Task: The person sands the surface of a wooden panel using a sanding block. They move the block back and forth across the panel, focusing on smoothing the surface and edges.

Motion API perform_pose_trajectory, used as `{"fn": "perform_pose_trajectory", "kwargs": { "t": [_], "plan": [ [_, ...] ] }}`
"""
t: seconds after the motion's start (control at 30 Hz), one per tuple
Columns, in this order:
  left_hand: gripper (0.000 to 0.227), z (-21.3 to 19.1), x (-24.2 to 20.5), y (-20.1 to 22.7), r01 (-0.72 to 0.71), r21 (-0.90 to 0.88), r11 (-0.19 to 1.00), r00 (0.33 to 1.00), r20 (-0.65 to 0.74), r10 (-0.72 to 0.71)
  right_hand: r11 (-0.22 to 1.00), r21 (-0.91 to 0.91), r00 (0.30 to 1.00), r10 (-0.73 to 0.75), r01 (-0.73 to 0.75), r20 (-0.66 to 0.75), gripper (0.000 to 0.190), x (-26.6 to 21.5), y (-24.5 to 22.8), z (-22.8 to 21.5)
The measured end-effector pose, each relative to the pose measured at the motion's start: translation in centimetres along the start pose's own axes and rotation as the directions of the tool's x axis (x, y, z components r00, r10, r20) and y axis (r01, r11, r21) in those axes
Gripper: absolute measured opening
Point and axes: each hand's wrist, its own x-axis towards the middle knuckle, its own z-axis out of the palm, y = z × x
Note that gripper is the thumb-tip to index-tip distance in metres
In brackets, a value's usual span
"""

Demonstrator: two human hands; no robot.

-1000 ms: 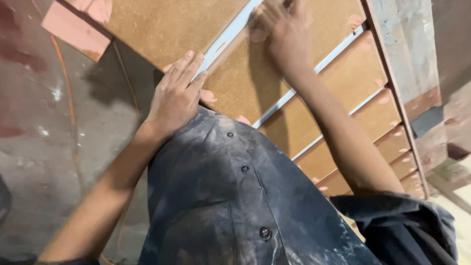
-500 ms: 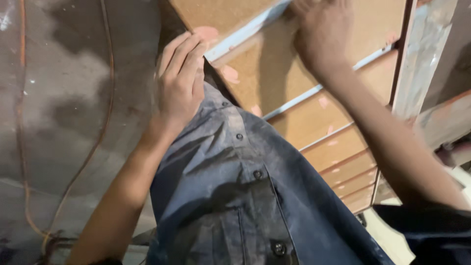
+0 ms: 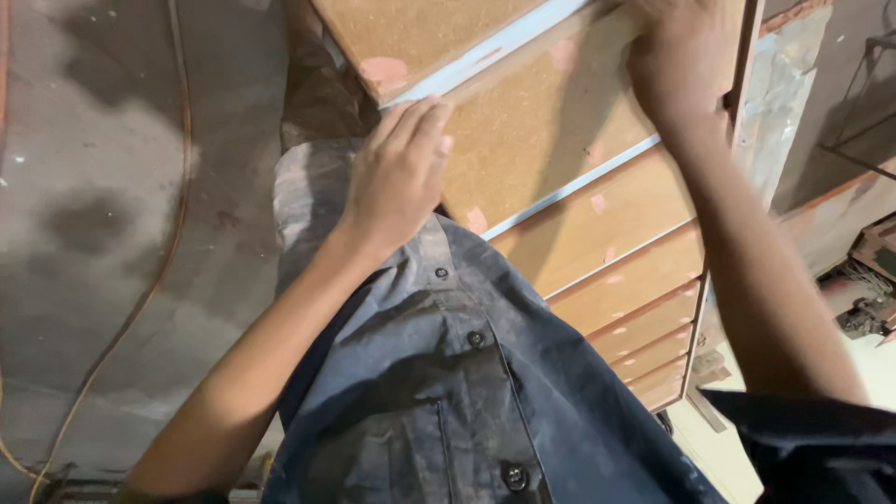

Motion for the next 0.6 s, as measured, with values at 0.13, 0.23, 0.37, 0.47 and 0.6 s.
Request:
{"fn": "perform_pose_trajectory", "kwargs": {
  "t": [0.13,0.23,0.37,0.47,0.6],
  "plan": [
    [0.036,1.0,0.1,0.6,-0.021,0.072,0.997,0.999,0.033,0.018,0.979,-0.200,0.998,-0.057,0.050,-0.027,0.044,-0.9,0.4,3.4],
    [0.035,0.6,-0.2,0.9,-0.002,0.052,0.999,0.999,0.043,0.000,0.931,-0.356,0.995,-0.096,0.075,-0.041,0.048,-0.2,-5.4,2.7],
    [0.035,0.6,0.5,0.4,0.008,0.057,0.998,0.998,0.066,-0.012,0.958,-0.215,0.979,-0.199,0.187,-0.035,0.051,0.4,-8.9,0.9],
    [0.033,0.8,-0.5,0.1,0.020,0.097,0.995,0.997,0.076,-0.028,0.974,-0.202,0.995,-0.103,0.099,-0.008,0.054,-1.4,-3.3,2.3],
    [0.034,1.2,-0.4,0.1,0.028,0.084,0.996,0.996,0.088,-0.035,0.990,-0.131,0.999,0.044,-0.045,-0.008,0.059,-4.6,5.4,5.6]
  ]
}}
